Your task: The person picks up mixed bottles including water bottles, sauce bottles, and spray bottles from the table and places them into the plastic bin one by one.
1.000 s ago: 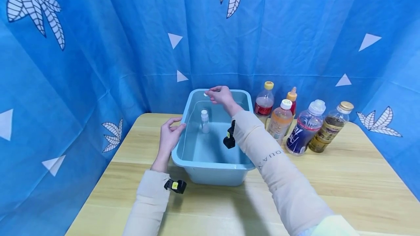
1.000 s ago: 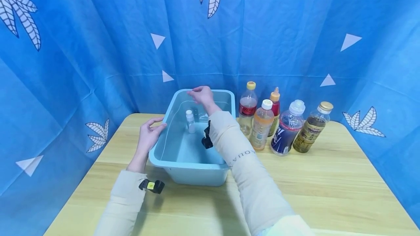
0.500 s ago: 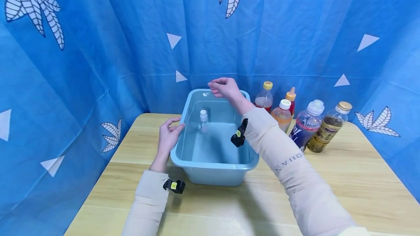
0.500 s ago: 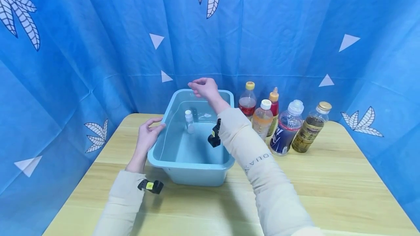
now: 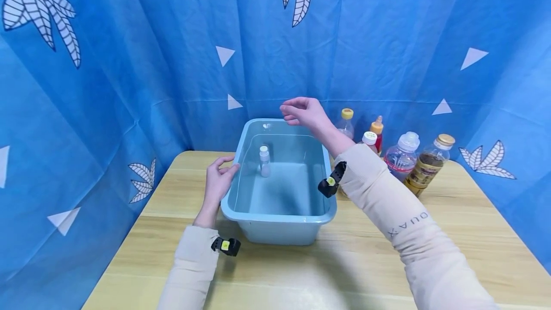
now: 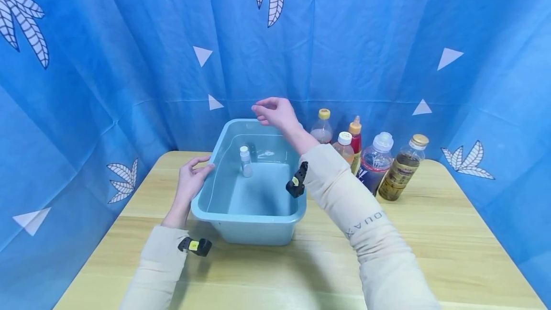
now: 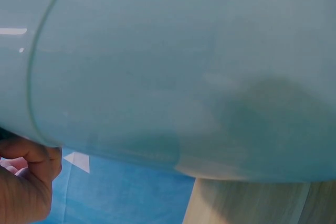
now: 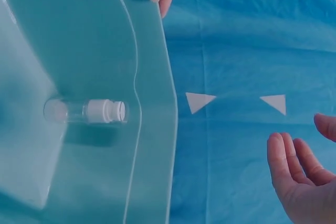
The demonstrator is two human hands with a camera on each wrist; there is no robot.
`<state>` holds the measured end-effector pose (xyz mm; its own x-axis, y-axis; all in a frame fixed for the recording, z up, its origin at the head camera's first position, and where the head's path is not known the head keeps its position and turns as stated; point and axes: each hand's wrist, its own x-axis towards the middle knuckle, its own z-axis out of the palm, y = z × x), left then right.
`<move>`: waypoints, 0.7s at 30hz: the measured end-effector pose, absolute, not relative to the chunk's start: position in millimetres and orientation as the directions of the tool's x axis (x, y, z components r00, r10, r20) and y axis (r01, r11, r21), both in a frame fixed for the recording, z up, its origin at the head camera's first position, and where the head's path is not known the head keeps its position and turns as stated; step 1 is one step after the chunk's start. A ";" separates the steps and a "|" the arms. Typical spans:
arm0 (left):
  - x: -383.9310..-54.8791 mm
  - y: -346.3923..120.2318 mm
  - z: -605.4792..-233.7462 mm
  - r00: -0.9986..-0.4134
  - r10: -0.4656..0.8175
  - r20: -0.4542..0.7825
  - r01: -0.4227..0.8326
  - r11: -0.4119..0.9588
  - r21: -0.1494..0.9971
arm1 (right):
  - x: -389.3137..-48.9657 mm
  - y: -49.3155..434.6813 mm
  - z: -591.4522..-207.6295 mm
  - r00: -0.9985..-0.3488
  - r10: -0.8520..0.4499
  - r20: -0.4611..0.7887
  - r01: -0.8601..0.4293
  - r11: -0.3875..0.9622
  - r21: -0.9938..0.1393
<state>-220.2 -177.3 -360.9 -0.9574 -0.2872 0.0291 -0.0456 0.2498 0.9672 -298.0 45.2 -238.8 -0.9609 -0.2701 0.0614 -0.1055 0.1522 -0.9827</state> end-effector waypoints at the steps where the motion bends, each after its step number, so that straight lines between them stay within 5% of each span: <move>1: -220.1 -177.5 -361.3 -0.958 -0.286 0.030 -0.045 0.253 0.966 | -296.1 46.6 -238.3 -0.960 -0.272 0.069 -0.114 0.154 -0.982; 21: -220.3 -177.4 -362.6 -0.959 -0.283 0.033 -0.037 0.239 0.970 | -263.2 91.7 -246.5 -0.925 -0.274 0.264 -0.353 0.361 -0.863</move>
<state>-220.3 -177.4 -362.6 -0.9586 -0.2828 0.0333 -0.0369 0.2391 0.9703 -263.2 91.7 -246.5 -0.9250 -0.2737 0.2636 -0.3529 0.3611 -0.8632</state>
